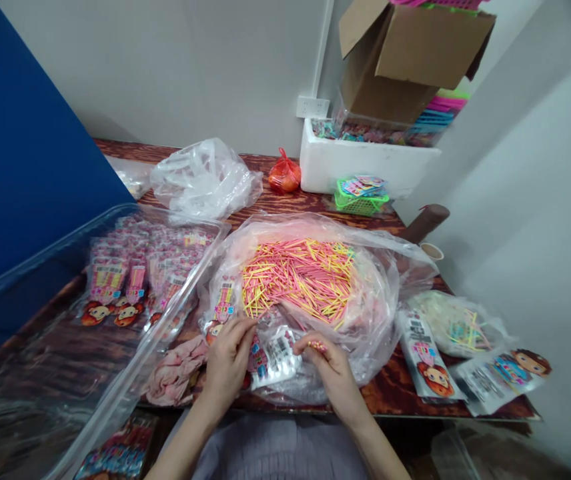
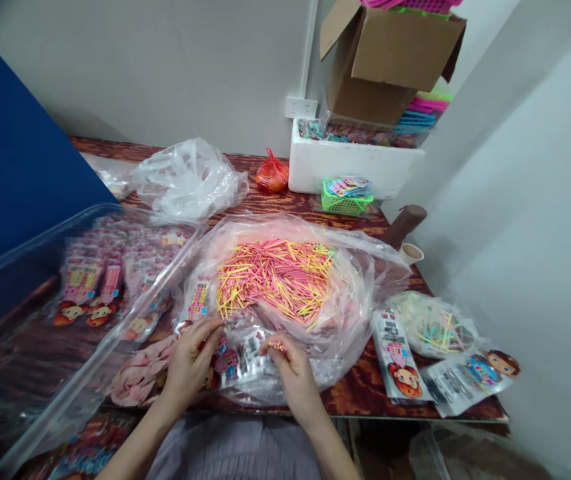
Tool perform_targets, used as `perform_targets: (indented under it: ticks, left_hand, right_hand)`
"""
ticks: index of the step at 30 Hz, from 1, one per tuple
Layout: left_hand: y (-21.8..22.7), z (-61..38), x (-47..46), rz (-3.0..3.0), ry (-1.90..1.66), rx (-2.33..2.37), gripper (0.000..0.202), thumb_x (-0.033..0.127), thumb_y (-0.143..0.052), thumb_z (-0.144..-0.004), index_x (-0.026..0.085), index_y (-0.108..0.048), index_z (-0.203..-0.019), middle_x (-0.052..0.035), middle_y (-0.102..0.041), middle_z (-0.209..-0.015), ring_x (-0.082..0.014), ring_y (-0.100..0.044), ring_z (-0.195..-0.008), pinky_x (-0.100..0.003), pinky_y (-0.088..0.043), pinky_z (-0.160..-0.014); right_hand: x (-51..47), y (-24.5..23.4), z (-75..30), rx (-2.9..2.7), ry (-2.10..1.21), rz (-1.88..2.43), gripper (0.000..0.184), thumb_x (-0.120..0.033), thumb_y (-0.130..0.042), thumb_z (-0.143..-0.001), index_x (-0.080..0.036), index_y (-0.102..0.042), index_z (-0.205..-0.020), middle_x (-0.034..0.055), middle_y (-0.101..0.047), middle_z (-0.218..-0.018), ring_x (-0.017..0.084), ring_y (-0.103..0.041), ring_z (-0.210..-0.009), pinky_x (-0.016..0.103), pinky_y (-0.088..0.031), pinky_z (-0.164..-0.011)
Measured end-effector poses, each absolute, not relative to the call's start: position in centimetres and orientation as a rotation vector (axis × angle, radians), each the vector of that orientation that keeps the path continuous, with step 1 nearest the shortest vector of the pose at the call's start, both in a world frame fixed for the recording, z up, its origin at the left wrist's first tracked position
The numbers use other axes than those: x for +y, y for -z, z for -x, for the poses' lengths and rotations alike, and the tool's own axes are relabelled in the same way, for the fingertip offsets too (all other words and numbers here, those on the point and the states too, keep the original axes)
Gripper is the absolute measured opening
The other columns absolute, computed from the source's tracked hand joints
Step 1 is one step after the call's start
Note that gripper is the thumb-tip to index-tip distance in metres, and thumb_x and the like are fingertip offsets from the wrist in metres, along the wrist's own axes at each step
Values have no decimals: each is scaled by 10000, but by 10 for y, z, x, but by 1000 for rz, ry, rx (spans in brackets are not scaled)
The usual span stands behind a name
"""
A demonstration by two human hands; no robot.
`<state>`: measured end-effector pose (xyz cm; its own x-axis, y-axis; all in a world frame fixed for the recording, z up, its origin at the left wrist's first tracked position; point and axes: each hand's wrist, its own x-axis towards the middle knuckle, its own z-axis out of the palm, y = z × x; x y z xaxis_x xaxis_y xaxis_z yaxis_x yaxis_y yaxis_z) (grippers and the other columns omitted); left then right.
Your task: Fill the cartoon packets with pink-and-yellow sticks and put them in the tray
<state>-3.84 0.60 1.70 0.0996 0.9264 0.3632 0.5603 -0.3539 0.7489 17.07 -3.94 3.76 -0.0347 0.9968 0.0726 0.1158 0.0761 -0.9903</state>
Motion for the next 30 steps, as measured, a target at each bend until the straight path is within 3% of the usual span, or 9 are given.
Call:
perform_targets:
  ticks: [22,30]
  left_hand:
    - [-18,38,-15,-1701,-1192,1362,157,275,-558,-908,222,-703,-936,-43,-708,-940,-192,-655,-908,-302,-505,-824]
    - [-29,17,-15,-1472,-1111,1177,166,297,-581,-883,192,-700,-835,-36,-683,-840,-172,-634,-804,-260,-495,-727]
  right_hand:
    - [-42,-40,-168,-1466,-1069,1192,220,-263,-487,-945,-226,-701,-914,47,-685,-910,208,-622,-905,326,-456,-850]
    - [12,-70,-156,-737,-1361,863,99,-329,-619,-873,-234,-641,-890,39,-736,-920,234,-681,-968,462,-470,-977]
